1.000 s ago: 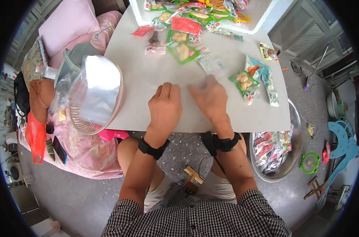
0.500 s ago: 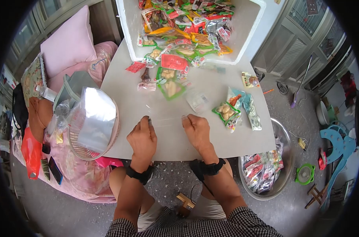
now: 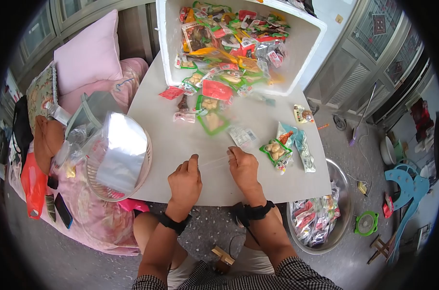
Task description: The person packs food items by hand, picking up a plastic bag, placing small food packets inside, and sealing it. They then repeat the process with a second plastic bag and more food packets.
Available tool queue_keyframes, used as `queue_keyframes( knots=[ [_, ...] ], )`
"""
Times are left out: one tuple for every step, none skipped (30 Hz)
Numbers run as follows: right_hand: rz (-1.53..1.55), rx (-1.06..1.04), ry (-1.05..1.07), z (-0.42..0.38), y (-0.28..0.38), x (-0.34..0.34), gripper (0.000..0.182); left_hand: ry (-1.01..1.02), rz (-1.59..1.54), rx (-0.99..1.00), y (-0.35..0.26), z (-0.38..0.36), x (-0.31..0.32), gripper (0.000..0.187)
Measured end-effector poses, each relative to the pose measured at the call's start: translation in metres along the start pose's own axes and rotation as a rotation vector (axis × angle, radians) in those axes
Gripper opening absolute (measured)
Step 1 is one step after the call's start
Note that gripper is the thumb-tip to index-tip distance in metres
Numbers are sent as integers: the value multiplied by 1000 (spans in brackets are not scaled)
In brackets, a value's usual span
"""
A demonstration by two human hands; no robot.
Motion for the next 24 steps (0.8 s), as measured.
queue_keyframes(
  knots=[
    [-7, -1, 11, 0, 0, 1, 12, 16, 2, -3, -1, 0, 1, 34],
    [-14, 1, 20, -1, -1, 3, 12, 33, 3, -3, -2, 0, 2, 32],
    [-21, 3, 29, -2, -3, 6, 11, 56, 23, 11, -3, -1, 4, 27],
    [-12, -26, 30, -3, -2, 7, 11, 79, 42, 25, -4, -2, 6, 23],
    [-5, -57, 33, -4, -1, 9, 12, 102, 59, 38, -3, -2, 8, 19],
    [1, -87, 36, -4, 0, 10, 12, 93, 64, 28, 0, -2, 7, 16],
    [33, -79, 100, -4, -1, 16, 14, 87, 68, 19, 3, -2, 6, 13],
    [64, -70, 165, -3, -3, 22, 17, 81, 70, 10, 6, -2, 6, 10],
    [93, -59, 230, -4, -5, 27, 20, 75, 76, -7, 11, -2, 5, 10],
    [113, -1, 342, -3, -1, 32, 23, 70, 81, -23, 17, -1, 3, 9],
    [132, 61, 452, -1, 4, 32, 26, 69, 84, -37, 22, 0, 3, 8],
    [152, 131, 561, -1, 10, 32, 30, 68, 89, -48, 26, 1, 1, 8],
    [147, 121, 584, 3, 17, 25, 33, 68, 93, -57, 28, 2, -1, 8],
    [143, 110, 607, 10, 24, 19, 36, 67, 97, -67, 29, 4, -3, 8],
    [139, 99, 630, 18, 30, 13, 40, 70, 95, -68, 29, 5, -4, 8],
    [117, 94, 603, 32, 34, 3, 39, 74, 94, -70, 30, 6, -5, 8],
    [97, 86, 577, 48, 37, -7, 39, 77, 94, -73, 30, 5, -5, 8],
    [79, 75, 551, 64, 39, -15, 38, 83, 90, -78, 30, 5, -4, 8],
    [48, 44, 496, 82, 39, -27, 34, 87, 90, -83, 30, 5, -3, 8],
    [61, -5, 417, 103, 27, -33, 29, 89, 90, -88, 30, 6, -2, 8],
    [135, 93, 417, 121, 18, -38, 26, 92, 83, -88, 29, 6, 1, 8],
    [202, 211, 419, 138, 8, -42, 26, 98, 77, -87, 29, 6, 3, 8],
    [206, 247, 389, 157, -8, -45, 23, 107, 73, -85, 28, 5, 6, 9],
    [229, 279, 361, 172, -16, -49, 23, 111, 71, -83, 27, 5, 8, 9]
  ],
)
Point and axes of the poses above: each hand's wrist, its own z-axis towards the middle knuckle, its own x-axis out of the palm, y = z × x, the point moved 10 cm from there along z, towards the middle knuckle, and after that the axes turned 4 degrees about x, right-handed, at the moved point
